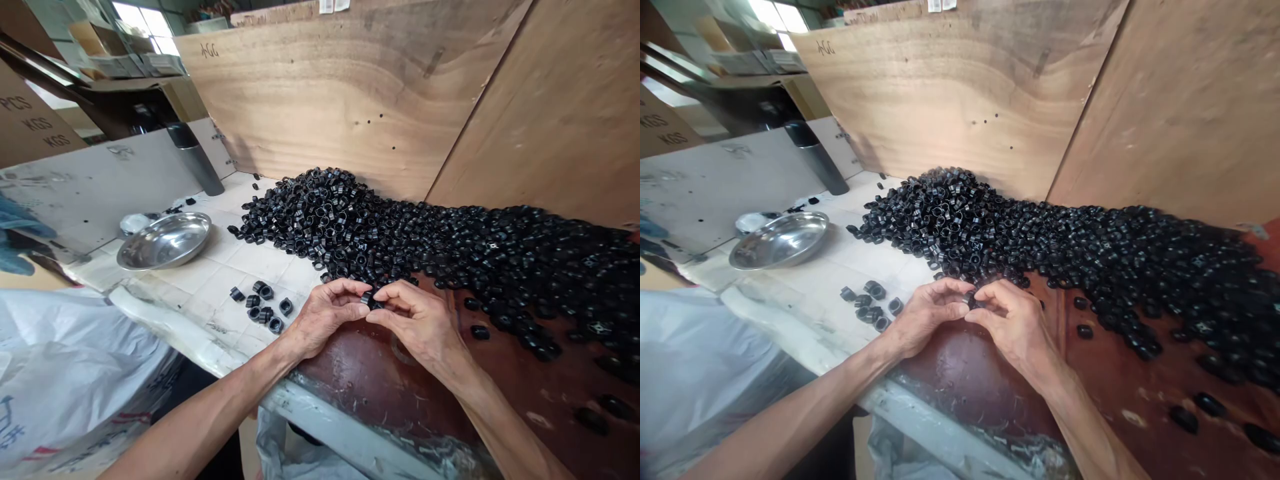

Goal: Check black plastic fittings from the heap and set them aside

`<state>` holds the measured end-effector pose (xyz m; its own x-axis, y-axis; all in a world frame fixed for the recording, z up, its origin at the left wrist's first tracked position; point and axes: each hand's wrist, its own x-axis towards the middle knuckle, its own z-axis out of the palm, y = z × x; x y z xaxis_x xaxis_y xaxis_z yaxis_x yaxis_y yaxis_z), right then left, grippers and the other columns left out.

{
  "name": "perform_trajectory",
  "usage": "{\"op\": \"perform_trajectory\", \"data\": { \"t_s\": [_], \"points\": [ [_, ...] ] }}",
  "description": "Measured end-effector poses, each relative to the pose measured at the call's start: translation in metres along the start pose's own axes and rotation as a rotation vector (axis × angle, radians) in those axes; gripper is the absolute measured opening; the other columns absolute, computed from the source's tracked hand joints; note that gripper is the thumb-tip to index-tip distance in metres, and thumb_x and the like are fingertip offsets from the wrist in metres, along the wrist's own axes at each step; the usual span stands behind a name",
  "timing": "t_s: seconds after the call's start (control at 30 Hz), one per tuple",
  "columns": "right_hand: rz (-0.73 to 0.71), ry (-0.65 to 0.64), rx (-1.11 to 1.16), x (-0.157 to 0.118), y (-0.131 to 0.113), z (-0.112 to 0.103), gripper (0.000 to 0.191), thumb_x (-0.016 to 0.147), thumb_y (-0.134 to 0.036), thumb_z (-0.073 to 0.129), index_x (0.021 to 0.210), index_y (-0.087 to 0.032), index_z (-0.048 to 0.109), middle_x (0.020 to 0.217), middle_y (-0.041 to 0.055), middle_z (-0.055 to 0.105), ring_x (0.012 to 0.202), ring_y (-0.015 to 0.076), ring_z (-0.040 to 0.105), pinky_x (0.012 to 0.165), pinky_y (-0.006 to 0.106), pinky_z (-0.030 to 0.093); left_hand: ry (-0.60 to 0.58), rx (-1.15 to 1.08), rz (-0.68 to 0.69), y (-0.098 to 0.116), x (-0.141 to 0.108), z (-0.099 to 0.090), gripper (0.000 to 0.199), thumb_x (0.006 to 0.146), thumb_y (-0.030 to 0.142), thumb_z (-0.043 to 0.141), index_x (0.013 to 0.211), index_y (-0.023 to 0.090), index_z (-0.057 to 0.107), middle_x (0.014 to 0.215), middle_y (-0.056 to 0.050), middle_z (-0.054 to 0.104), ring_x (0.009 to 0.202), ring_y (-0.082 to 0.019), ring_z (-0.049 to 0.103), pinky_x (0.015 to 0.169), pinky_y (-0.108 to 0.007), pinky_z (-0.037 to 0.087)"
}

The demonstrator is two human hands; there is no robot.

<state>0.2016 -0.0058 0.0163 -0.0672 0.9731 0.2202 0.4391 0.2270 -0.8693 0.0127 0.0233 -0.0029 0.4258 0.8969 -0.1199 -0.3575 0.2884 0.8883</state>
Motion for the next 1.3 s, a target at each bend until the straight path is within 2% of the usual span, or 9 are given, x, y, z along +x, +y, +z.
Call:
{"op": "perform_trajectory", "data": {
  "t_s": [0.13,0.2,0.33,0.53,0.63,0.73,0.83,1.0,1.3],
  "points": [
    [-0.142,-0.034,-0.066,0.000,-0.007,-0.005,0.011,0.089,-0.024,0.070,0.099,-0.024,0.074,0.099,0.0021,0.070,0.087,0.0171,0.067,0.077,0.028,0.053,0.044,-0.040,0.003,0.001,-0.001,0.002,0.037,0.066,0.017,0.091,0.100,0.015,0.077,0.092,-0.004,0.076,0.078,-0.012,0.068,0.081,-0.026,0.054],
    [-0.143,-0.043,-0.060,0.000,-0.009,-0.007,0.015,0.091,-0.022,0.066,0.104,-0.024,0.073,0.104,0.0027,0.071,0.092,0.0172,0.068,0.081,0.028,0.054,0.048,-0.042,0.017,0.002,-0.001,0.003,0.037,0.065,0.017,0.091,0.099,0.015,0.077,0.092,-0.004,0.077,0.079,-0.012,0.069,0.081,-0.026,0.054],
    [-0.087,-0.013,-0.046,-0.001,-0.008,-0.006,0.011,0.090,-0.024,0.069,0.101,-0.023,0.069,0.093,0.0009,0.071,0.080,0.0159,0.069,0.071,0.026,0.055,0.043,-0.025,0.025,0.004,-0.001,0.003,0.038,0.065,0.019,0.091,0.101,0.016,0.077,0.093,-0.004,0.077,0.082,-0.014,0.070,0.083,-0.027,0.054],
    [-0.199,0.018,-0.103,0.001,-0.012,-0.008,0.010,0.091,-0.025,0.069,0.098,-0.025,0.076,0.102,0.0039,0.073,0.095,0.0201,0.070,0.086,0.031,0.056,0.073,0.117,0.058,0.009,-0.004,0.004,0.032,0.072,0.026,0.088,0.102,0.018,0.080,0.099,-0.005,0.078,0.086,-0.016,0.070,0.087,-0.029,0.054],
    [-0.144,0.034,-0.084,0.000,-0.011,-0.007,0.013,0.090,-0.030,0.071,0.101,-0.024,0.074,0.099,0.0046,0.074,0.089,0.0205,0.072,0.081,0.031,0.059,0.092,0.169,0.079,0.010,-0.005,0.005,0.031,0.071,0.028,0.088,0.100,0.018,0.081,0.098,-0.005,0.078,0.086,-0.017,0.069,0.084,-0.029,0.054],
    [-0.080,0.062,-0.074,-0.003,-0.007,-0.004,0.025,0.088,-0.035,0.074,0.109,-0.024,0.068,0.096,0.0044,0.075,0.082,0.0198,0.074,0.072,0.029,0.061,0.081,0.149,0.048,0.012,-0.005,0.005,0.032,0.071,0.028,0.089,0.100,0.018,0.080,0.092,-0.004,0.077,0.080,-0.016,0.068,0.079,-0.028,0.054],
    [-0.129,0.089,-0.144,-0.004,-0.004,-0.001,0.027,0.090,-0.035,0.071,0.114,-0.024,0.064,0.096,0.0049,0.076,0.084,0.0199,0.075,0.072,0.027,0.061,0.086,0.174,0.062,0.013,-0.006,0.006,0.031,0.071,0.027,0.089,0.099,0.018,0.080,0.093,-0.004,0.077,0.081,-0.015,0.068,0.080,-0.027,0.053],
    [-0.332,0.121,-0.234,-0.004,-0.009,0.003,0.006,0.096,-0.024,0.062,0.099,-0.023,0.067,0.089,0.0041,0.075,0.076,0.0177,0.072,0.071,0.028,0.058,0.079,0.174,0.108,0.012,-0.006,0.006,0.028,0.071,0.026,0.088,0.096,0.017,0.080,0.099,-0.005,0.076,0.089,-0.017,0.069,0.086,-0.029,0.054],
    [-0.361,0.118,-0.085,-0.002,-0.006,0.007,0.013,0.094,-0.017,0.064,0.096,-0.024,0.074,0.100,0.0060,0.075,0.093,0.0215,0.071,0.086,0.034,0.058,0.076,-0.062,0.008,0.005,-0.002,0.003,0.033,0.065,0.023,0.092,0.093,0.014,0.078,0.089,-0.005,0.078,0.076,-0.013,0.069,0.082,-0.028,0.054]
  ]
}}
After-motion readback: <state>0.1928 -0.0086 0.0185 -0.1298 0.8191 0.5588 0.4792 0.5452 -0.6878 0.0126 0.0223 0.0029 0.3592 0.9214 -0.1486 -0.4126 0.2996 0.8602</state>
